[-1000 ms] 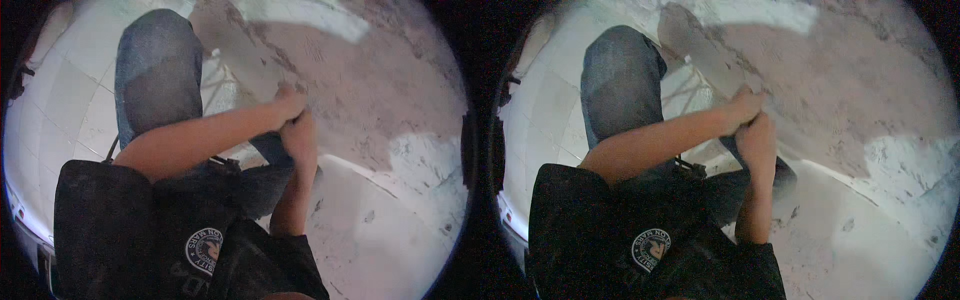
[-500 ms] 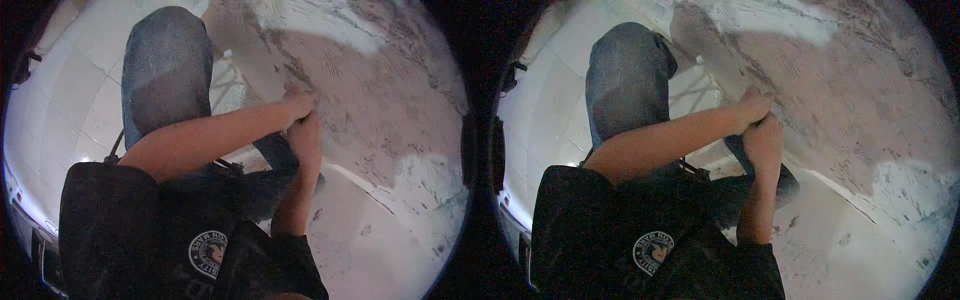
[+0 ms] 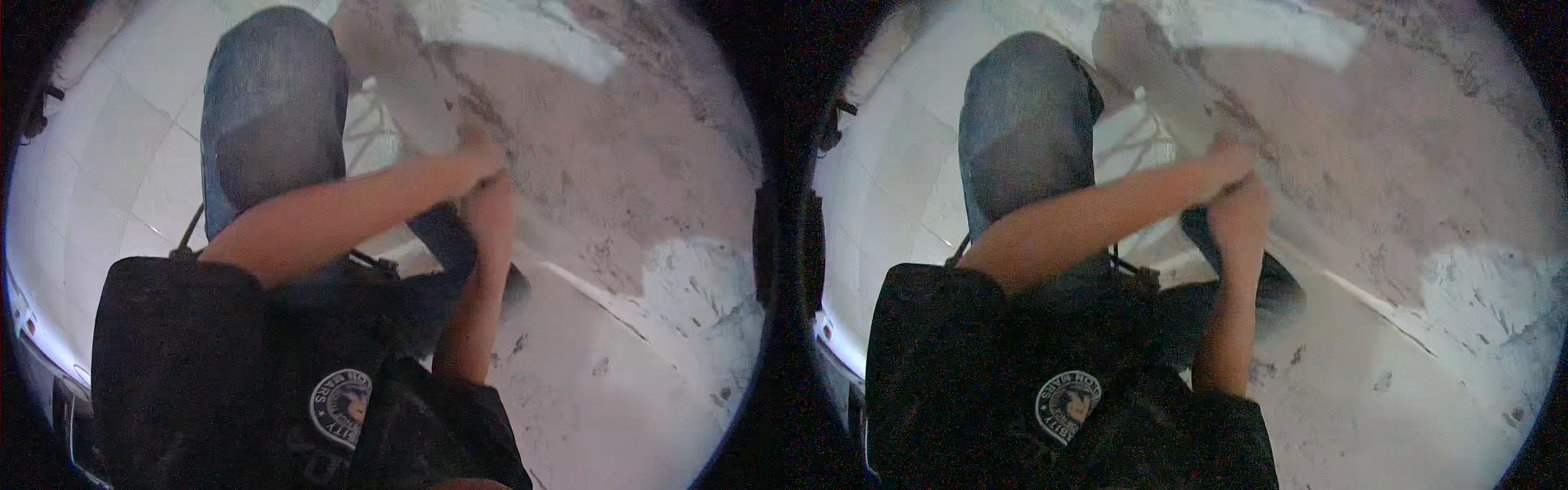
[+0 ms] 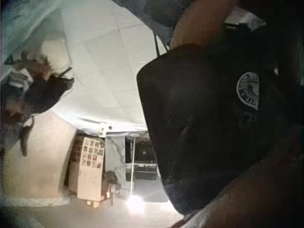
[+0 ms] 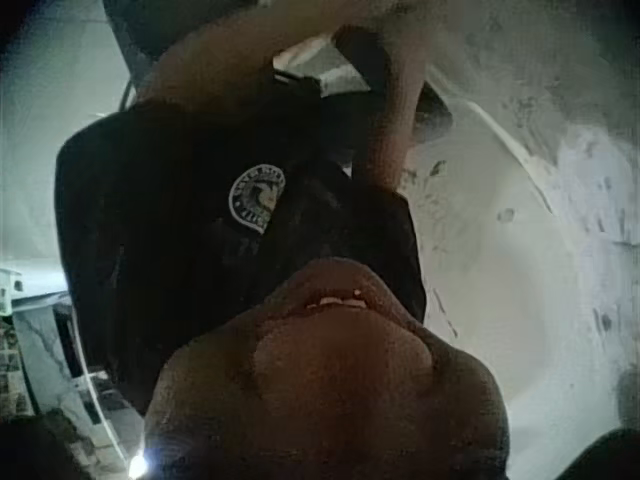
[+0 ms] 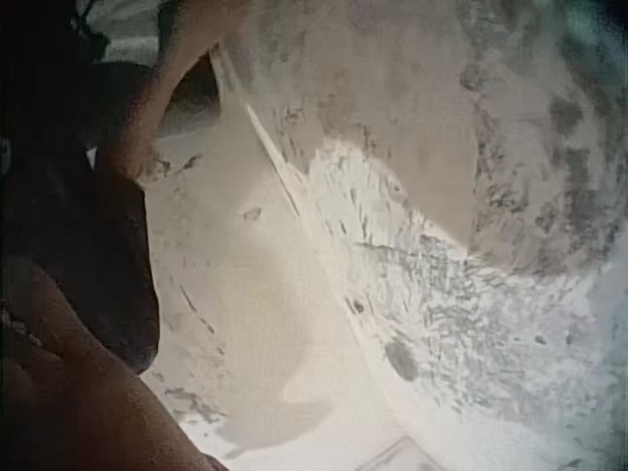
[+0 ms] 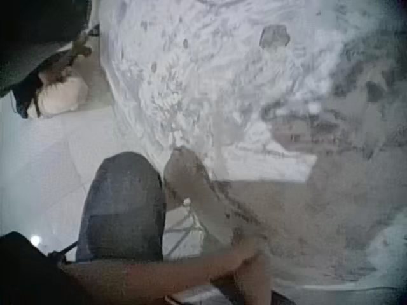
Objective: Applying putty or plaster compound to a wall using a putty knife/scraper to smooth the surface.
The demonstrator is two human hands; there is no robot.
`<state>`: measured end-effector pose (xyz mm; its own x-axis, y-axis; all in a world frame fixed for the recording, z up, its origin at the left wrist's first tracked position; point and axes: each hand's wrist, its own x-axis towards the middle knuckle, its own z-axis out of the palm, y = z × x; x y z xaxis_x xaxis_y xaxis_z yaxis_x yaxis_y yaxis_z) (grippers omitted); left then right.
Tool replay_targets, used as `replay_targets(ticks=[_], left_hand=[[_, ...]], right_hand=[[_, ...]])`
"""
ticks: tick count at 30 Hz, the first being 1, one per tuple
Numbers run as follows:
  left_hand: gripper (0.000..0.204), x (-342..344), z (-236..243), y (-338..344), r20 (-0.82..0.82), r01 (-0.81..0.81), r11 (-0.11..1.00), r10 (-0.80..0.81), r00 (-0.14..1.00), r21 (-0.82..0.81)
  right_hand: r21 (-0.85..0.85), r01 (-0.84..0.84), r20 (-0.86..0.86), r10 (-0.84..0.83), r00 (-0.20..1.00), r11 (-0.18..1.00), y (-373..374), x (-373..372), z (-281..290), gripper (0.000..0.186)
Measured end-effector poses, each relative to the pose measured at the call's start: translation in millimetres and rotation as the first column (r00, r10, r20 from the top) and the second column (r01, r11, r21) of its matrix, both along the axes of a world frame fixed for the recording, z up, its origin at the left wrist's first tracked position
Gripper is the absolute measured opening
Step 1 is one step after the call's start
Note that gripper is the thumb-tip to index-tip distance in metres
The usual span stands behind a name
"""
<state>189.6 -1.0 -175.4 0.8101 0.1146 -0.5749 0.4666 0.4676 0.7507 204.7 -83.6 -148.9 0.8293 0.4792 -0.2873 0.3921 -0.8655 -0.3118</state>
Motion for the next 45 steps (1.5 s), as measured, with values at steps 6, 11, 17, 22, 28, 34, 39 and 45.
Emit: replay_targets(ticks=[6,11,17,22,28,34,39,45], left_hand=[[0.039,29,-79,12,-0.025,-0.001,0.952,-0.008,1.0,-0.306],[0.05,22,-58,14,0.068,0.12,0.97,-0.108,0.992,-0.21],[0.05,-3,-20,-24,0.031,-0.041,0.985,0.036,0.999,0.17],[0.04,-18,-7,-22,0.026,-0.09,0.983,0.087,0.996,0.159],[0.046,-7,-13,-16,0.018,0.176,0.885,-0.204,0.979,0.432],[0.049,-11,-11,-21,-0.09,-0.097,0.995,0.098,0.991,0.019],[0.049,0,-33,-22,0.055,-0.04,0.994,0.035,0.998,0.101],[0.068,-16,-28,-16,0.026,-0.003,0.967,-0.004,1.0,0.256]], right_hand=[[0.028,-0.08,-0.035,0.081,0.996,0.996,5,-19,8,0.034],[-0.015,-0.062,0.017,0.062,0.998,0.998,-4,-22,4,0.035],[0.068,-0.004,-0.068,0.009,0.998,0.998,-14,-33,3,0.03],[0.043,0.116,0.039,-0.118,0.992,0.992,-22,-22,-10,0.029],[0.054,0.026,0.132,-0.033,0.991,0.998,-17,-42,-1,0.035],[0.082,0.109,-0.072,-0.103,0.992,0.991,-17,-38,8,0.031],[0.166,0.045,-0.042,-0.038,0.998,0.985,-24,-39,-2,0.029],[0.186,0.075,-0.082,-0.061,0.995,0.98,-15,-41,4,0.03]])
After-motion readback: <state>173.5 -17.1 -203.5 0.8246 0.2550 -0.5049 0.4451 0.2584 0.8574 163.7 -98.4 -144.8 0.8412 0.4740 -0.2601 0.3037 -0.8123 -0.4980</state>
